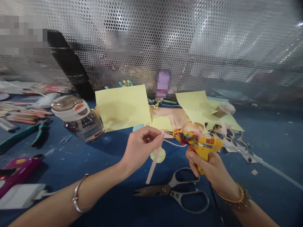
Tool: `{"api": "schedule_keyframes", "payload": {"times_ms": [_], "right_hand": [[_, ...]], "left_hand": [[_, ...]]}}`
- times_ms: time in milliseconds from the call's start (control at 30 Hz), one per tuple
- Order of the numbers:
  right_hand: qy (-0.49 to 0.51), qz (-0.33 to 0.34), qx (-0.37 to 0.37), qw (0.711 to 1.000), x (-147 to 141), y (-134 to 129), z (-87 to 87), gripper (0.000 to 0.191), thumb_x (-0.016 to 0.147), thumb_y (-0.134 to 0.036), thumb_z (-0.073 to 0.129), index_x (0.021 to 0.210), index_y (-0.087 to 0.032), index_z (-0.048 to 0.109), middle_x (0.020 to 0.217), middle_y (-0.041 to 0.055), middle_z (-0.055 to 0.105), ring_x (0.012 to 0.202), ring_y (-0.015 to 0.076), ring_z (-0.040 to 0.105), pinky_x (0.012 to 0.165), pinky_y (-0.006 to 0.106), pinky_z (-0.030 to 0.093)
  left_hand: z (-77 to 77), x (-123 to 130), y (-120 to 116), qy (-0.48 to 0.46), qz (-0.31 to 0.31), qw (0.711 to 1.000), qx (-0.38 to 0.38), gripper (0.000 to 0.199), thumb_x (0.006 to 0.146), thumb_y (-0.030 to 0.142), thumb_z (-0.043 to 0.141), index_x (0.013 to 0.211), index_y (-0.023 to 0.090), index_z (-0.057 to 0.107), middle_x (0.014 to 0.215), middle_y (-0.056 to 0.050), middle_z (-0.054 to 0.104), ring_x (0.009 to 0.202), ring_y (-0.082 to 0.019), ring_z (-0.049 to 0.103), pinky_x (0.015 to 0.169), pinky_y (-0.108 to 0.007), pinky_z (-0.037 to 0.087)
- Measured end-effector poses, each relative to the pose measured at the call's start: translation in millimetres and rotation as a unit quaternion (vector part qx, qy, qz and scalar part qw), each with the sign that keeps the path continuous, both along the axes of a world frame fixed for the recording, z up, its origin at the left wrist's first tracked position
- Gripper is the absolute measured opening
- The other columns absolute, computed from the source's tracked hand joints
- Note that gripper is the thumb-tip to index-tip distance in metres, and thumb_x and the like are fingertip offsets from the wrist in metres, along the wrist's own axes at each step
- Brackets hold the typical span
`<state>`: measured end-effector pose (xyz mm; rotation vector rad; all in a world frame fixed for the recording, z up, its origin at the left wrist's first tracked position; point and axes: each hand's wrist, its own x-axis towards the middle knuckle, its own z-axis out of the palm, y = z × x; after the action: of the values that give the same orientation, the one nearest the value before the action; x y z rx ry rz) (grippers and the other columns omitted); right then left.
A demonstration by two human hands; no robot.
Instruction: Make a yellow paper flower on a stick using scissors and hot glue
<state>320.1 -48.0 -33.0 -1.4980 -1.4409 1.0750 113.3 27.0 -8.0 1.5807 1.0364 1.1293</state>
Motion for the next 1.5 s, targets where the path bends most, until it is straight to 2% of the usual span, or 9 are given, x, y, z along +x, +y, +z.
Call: {"api": "schedule_keyframes", "payload": {"times_ms": [400,567,767,933,1033,1100,1200,1267,1500], "right_hand": [[0.058,-0.079,-0.039,0.994,36.2,-9.1,23.1,0.04,0.082,-0.054,0.058,0.081,-0.016,0.069,0.048,0.0035,0.062,0.042,0.0151,0.056,0.04,0.024,0.044],[-0.133,-0.085,-0.111,0.981,70.6,-27.0,1.7,0.053,0.079,-0.063,0.055,0.052,-0.017,0.06,0.048,0.0032,0.059,0.045,0.0137,0.054,0.045,0.023,0.043],[-0.264,-0.097,-0.194,0.94,77.5,-28.3,-13.0,0.061,0.077,-0.069,0.048,0.046,-0.017,0.056,0.044,0.0052,0.06,0.04,0.0154,0.055,0.044,0.026,0.041],[-0.313,-0.066,-0.163,0.933,81.8,-21.3,-9.2,0.057,0.079,-0.066,0.051,0.049,-0.018,0.058,0.047,0.0065,0.064,0.039,0.0166,0.057,0.043,0.027,0.039],[-0.434,-0.099,-0.103,0.89,76.1,-18.3,6.4,0.052,0.076,-0.067,0.052,0.055,-0.02,0.064,0.047,0.0059,0.063,0.04,0.0198,0.058,0.04,0.028,0.034],[-0.478,-0.152,0.006,0.865,60.9,-14.7,20.7,0.043,0.075,-0.064,0.057,0.068,-0.023,0.069,0.06,0.0061,0.068,0.055,0.0248,0.064,0.045,0.03,0.039],[-0.288,-0.1,0.142,0.942,23.3,-4.1,37.0,0.023,0.085,-0.045,0.056,0.088,-0.025,0.067,0.084,0.0043,0.071,0.074,0.0207,0.067,0.063,0.03,0.051],[-0.118,-0.042,0.144,0.982,-3.2,5.8,40.2,0.021,0.085,-0.041,0.057,0.095,-0.023,0.062,0.092,0.0052,0.068,0.083,0.0193,0.066,0.066,0.027,0.053],[0.116,-0.014,0.146,0.982,-35.6,34.0,23.0,0.015,0.085,-0.034,0.06,0.081,-0.02,0.061,0.077,0.0007,0.062,0.073,0.0134,0.06,0.069,0.026,0.05]], "left_hand": [[6.4,-3.0,6.5,-0.016,0.014,1.0,0.0,0.01,0.078,0.029,0.066,0.074,0.02,0.068,0.061,0.001,0.063,0.048,-0.009,0.05,0.044,-0.021,0.042],[10.1,-5.0,14.9,-0.083,0.016,0.996,-0.014,0.01,0.077,0.029,0.067,0.075,0.019,0.067,0.062,0.002,0.062,0.049,-0.008,0.048,0.043,-0.018,0.041],[11.5,-6.5,23.8,-0.162,0.026,0.985,-0.056,0.011,0.073,0.027,0.071,0.074,0.018,0.066,0.062,0.002,0.058,0.051,-0.007,0.047,0.043,-0.018,0.038],[11.9,-7.3,25.5,-0.198,0.014,0.974,-0.11,0.014,0.071,0.029,0.074,0.072,0.016,0.066,0.057,0.003,0.054,0.053,-0.007,0.044,0.045,-0.016,0.036],[11.6,-6.1,22.4,-0.207,-0.001,0.966,-0.158,0.015,0.071,0.029,0.075,0.072,0.016,0.066,0.057,0.004,0.054,0.052,-0.006,0.045,0.045,-0.015,0.035],[11.7,-3.0,17.6,-0.207,-0.016,0.96,-0.187,0.016,0.071,0.03,0.075,0.073,0.017,0.067,0.056,0.004,0.056,0.052,-0.006,0.047,0.045,-0.015,0.036],[12.4,6.4,8.1,-0.205,-0.043,0.952,-0.221,0.017,0.072,0.032,0.074,0.074,0.017,0.067,0.055,0.003,0.058,0.053,-0.006,0.05,0.047,-0.015,0.038],[12.7,14.4,2.1,-0.212,-0.058,0.945,-0.241,0.017,0.071,0.031,0.075,0.076,0.017,0.067,0.057,0.002,0.061,0.055,-0.007,0.053,0.05,-0.016,0.041],[6.9,29.8,-8.3,-0.223,-0.1,0.937,-0.248,0.019,0.071,0.032,0.075,0.076,0.016,0.067,0.064,0.001,0.064,0.06,-0.008,0.06,0.056,-0.018,0.047]]}}
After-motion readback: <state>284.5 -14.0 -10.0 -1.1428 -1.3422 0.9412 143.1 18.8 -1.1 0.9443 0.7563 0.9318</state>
